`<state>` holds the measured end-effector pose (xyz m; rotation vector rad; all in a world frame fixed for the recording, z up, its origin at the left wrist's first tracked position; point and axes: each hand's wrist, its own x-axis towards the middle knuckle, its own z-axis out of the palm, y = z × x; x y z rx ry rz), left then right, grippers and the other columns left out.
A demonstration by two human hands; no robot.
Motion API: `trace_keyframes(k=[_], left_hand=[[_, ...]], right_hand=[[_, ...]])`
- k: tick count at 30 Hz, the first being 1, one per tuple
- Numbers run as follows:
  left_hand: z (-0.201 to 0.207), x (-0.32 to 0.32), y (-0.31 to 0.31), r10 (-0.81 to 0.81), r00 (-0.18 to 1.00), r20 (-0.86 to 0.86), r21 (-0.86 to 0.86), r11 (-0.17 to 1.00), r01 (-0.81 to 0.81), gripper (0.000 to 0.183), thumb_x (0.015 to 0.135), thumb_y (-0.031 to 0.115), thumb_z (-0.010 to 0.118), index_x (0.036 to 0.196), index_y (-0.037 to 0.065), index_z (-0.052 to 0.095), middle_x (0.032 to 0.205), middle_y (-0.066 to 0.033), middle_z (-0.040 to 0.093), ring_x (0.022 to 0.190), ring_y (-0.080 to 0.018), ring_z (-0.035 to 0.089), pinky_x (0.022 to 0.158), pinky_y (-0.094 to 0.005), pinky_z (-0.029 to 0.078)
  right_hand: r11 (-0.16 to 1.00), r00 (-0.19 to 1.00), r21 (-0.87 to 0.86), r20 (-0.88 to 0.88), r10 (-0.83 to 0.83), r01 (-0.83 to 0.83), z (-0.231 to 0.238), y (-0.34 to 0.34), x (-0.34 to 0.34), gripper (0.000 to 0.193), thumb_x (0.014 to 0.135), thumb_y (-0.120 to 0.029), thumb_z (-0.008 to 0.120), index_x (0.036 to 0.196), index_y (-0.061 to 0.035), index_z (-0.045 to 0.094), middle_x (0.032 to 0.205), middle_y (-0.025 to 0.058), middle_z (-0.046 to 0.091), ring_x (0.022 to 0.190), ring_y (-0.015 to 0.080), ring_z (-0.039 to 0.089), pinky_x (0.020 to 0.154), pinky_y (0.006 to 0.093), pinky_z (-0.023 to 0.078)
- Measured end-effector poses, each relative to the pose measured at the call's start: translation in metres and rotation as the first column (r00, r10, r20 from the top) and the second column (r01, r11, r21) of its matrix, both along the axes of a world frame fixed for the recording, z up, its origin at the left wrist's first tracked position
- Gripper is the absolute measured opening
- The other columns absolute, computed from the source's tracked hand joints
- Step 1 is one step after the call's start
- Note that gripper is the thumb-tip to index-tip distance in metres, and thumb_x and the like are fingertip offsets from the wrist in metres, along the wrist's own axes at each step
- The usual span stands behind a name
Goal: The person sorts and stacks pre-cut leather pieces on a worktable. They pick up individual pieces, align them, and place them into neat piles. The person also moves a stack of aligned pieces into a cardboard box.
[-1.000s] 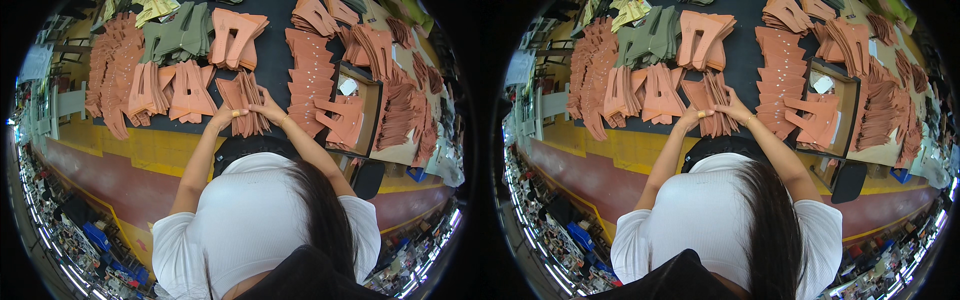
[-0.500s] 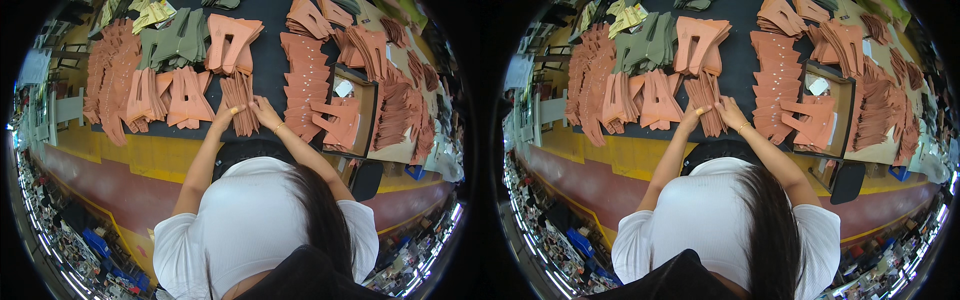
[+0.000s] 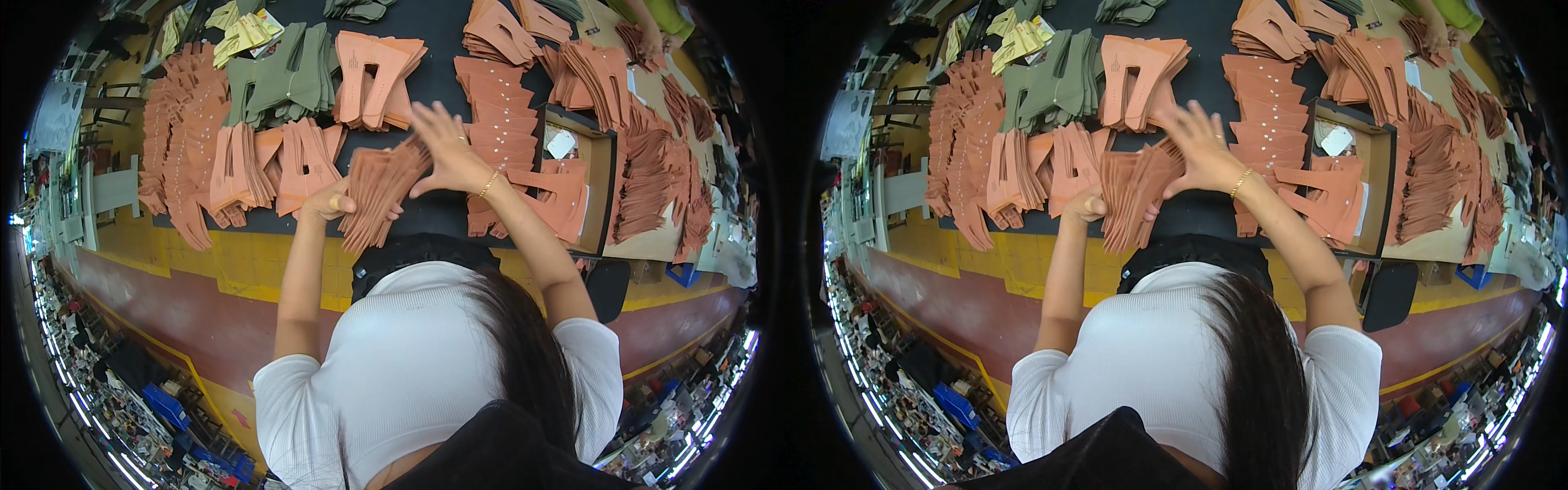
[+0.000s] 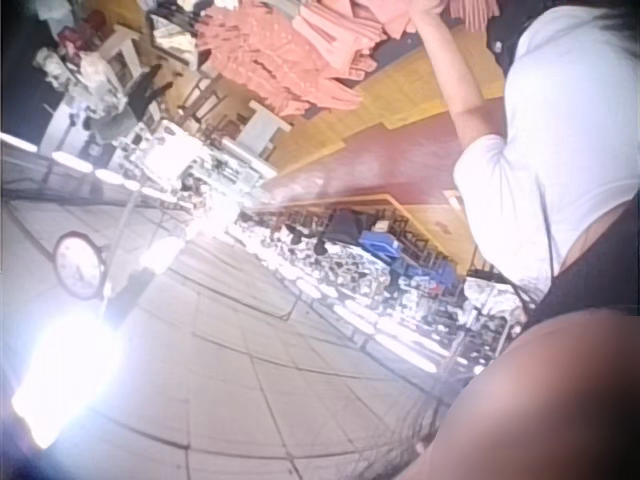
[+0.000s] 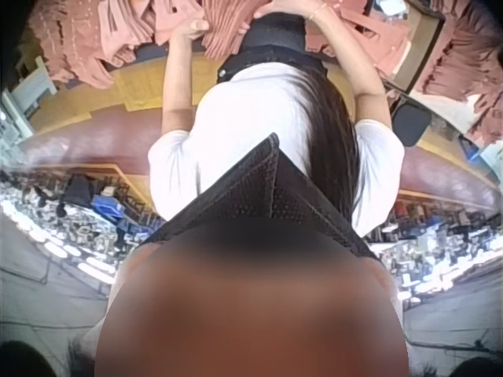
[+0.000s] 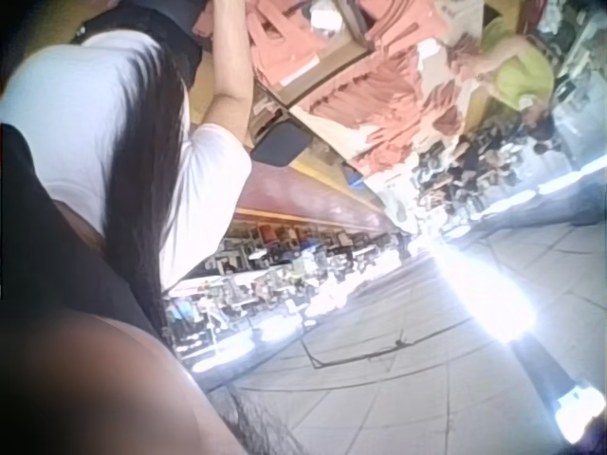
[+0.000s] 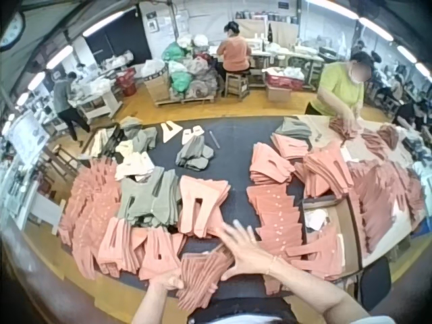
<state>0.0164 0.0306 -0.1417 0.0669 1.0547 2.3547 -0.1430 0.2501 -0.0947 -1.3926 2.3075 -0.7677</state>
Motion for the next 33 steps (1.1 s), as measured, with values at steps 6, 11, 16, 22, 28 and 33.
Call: trace_keyframes(k=[6, 11, 16, 22, 28, 33], left_hand=[[0.014, 0.003, 0.016, -0.031, 0.997, 0.077, -0.137, 0.990, 0.041, 0.125, 0.057, 0.085, 0.054, 0.148, 0.003, 0.029, 0.147, -0.0217, 0.037, 0.132, -0.0329, 0.045, 0.109, -0.0422, 0.039], [-0.002, 0.006, 0.015, -0.159, 0.971, 0.177, -0.130, 0.974, 0.183, 0.138, 0.049, 0.092, 0.040, 0.151, 0.002, 0.018, 0.151, -0.0213, 0.030, 0.139, -0.0309, 0.033, 0.113, -0.0457, 0.031], [0.016, 0.009, -0.031, 0.162, 0.950, 0.266, -0.236, 0.967, -0.099, 0.122, 0.063, 0.087, 0.046, 0.148, 0.002, 0.023, 0.142, -0.0201, 0.044, 0.128, -0.0299, 0.048, 0.101, -0.0482, 0.044], [0.066, 0.016, -0.064, 0.956, 0.292, 0.039, -0.183, 0.294, -0.938, 0.092, 0.084, 0.070, 0.052, 0.146, 0.004, 0.031, 0.141, -0.0140, 0.046, 0.128, -0.0317, 0.046, 0.104, -0.0465, 0.043], [0.052, 0.022, 0.063, 0.859, 0.512, -0.004, 0.019, 0.512, -0.859, 0.103, 0.075, 0.064, 0.069, 0.146, 0.002, 0.027, 0.147, -0.0109, 0.037, 0.135, -0.0295, 0.037, 0.108, -0.0468, 0.038], [0.067, 0.021, 0.081, 0.827, 0.557, -0.081, -0.449, 0.468, -0.761, 0.089, 0.076, 0.027, 0.082, 0.143, 0.000, 0.030, 0.138, -0.0142, 0.044, 0.124, -0.0264, 0.048, 0.104, -0.0391, 0.043]], right_hand=[[0.869, 0.870, 0.050, 0.041, 0.491, -0.492, 0.026, -0.018, 0.013, 0.104, 0.051, -0.047, 0.088, 0.142, -0.0231, 0.044, 0.152, 0.0077, 0.034, 0.146, 0.0339, 0.018, 0.111, 0.0671, 0.013], [0.833, 0.820, -0.026, 0.161, 0.550, -0.553, 0.019, -0.004, 0.034, 0.075, 0.063, -0.029, 0.084, 0.131, -0.0198, 0.054, 0.147, 0.0062, 0.041, 0.139, 0.0340, 0.033, 0.112, 0.0532, 0.030], [0.938, 0.877, -0.139, 0.335, 0.345, -0.316, 0.024, 0.014, 0.035, 0.063, 0.067, -0.022, 0.082, 0.125, -0.0179, 0.058, 0.126, 0.0046, 0.061, 0.117, 0.0317, 0.057, 0.099, 0.0388, 0.047], [0.739, 0.398, -0.393, 0.899, 0.183, 0.548, 0.037, 0.020, 0.045, 0.064, 0.078, -0.024, 0.080, 0.128, 0.0014, 0.049, 0.121, 0.0092, 0.059, 0.111, 0.0149, 0.056, 0.095, 0.0333, 0.049], [0.502, 0.033, -0.201, 0.945, 0.325, 0.841, 0.011, -0.030, 0.088, 0.060, 0.083, -0.020, 0.075, 0.131, -0.0013, 0.045, 0.123, 0.0086, 0.055, 0.114, 0.0166, 0.054, 0.097, 0.0331, 0.047], [0.545, -0.021, -0.161, 0.950, 0.312, 0.823, 0.001, -0.035, 0.105, 0.061, 0.090, -0.027, 0.067, 0.138, -0.0027, 0.038, 0.130, 0.0098, 0.051, 0.120, 0.0176, 0.051, 0.099, 0.0339, 0.045]])
